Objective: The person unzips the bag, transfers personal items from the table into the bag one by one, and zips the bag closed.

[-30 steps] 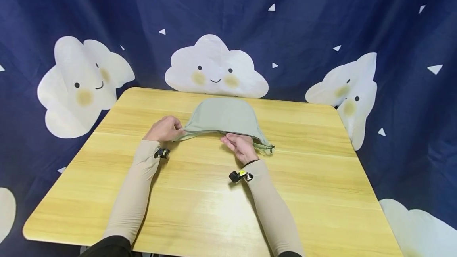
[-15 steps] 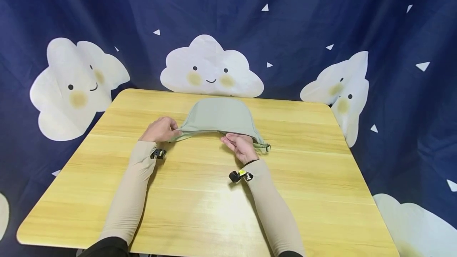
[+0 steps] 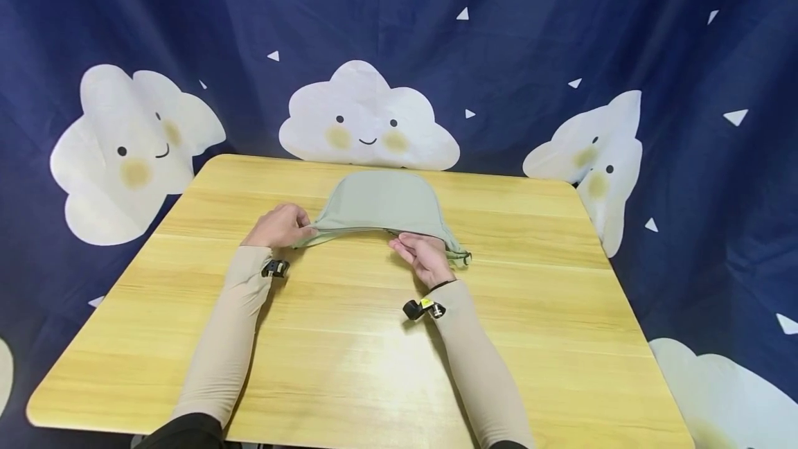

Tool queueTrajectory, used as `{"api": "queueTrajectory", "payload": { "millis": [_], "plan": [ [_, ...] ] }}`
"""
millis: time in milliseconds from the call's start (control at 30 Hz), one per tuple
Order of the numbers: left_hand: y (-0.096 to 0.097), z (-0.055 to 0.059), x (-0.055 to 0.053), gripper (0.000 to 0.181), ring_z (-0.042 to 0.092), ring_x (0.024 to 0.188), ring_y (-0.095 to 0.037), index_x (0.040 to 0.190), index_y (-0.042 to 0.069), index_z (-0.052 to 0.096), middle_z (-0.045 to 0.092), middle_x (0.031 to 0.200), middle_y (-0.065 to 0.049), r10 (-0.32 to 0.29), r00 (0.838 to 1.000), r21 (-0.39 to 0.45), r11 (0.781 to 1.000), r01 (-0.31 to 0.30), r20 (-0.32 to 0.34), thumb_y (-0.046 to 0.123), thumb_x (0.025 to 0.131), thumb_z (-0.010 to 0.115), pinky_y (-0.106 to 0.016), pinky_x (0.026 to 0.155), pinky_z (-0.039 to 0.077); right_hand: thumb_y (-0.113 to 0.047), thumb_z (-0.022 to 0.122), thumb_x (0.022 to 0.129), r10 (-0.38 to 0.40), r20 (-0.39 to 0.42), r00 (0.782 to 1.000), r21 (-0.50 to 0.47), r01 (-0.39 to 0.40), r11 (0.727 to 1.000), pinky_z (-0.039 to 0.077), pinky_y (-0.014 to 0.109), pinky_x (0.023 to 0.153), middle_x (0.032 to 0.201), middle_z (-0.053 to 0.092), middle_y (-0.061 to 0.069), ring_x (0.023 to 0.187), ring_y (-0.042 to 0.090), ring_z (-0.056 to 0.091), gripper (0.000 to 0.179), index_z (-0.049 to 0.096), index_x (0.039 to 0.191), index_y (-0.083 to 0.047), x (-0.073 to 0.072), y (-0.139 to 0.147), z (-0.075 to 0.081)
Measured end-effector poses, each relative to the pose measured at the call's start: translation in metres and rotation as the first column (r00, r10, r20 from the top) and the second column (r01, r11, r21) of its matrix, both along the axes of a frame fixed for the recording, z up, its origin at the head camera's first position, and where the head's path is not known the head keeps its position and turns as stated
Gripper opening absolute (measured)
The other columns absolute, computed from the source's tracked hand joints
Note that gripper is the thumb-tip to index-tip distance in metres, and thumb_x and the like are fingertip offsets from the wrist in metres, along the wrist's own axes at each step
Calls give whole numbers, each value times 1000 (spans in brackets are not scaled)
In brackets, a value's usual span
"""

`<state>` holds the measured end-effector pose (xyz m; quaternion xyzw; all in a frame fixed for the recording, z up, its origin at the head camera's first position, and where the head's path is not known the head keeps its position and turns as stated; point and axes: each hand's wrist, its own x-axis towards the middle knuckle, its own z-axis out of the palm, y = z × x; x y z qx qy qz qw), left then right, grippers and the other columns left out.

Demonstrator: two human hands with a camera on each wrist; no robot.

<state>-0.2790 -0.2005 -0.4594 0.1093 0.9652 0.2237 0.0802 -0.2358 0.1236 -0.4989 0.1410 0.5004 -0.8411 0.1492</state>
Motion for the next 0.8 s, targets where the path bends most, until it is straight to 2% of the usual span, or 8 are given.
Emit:
{"api": "queueTrajectory", "payload": {
  "millis": [267,533,800],
  "plan": [
    [-2,-2,-1,20,57,71,-21,80,16,73,68,84,-3,0,1000,2,1000,0,-2,31,94,74,-39,68,44,9,56,98,3,-3,1000,9,-3,1000,59,22,87,88,77,10,86,16,77,24,59,122,9,1,2,1],
    [-2,0,0,20,57,71,-21,81,16,72,68,83,-2,6,1000,-1,1000,-6,2,31,94,74,-40,68,44,8,52,101,7,-13,1000,36,-7,999,58,19,85,85,75,7,84,13,77,18,57,117,6,3,8,1],
    [-1,0,0,20,57,70,-21,80,16,72,67,82,-2,0,1000,4,1000,0,6,30,94,73,-40,68,45,8,53,100,7,-27,1000,57,-6,998,58,20,87,90,75,9,86,14,77,34,51,133,14,5,13,1]
  ]
}}
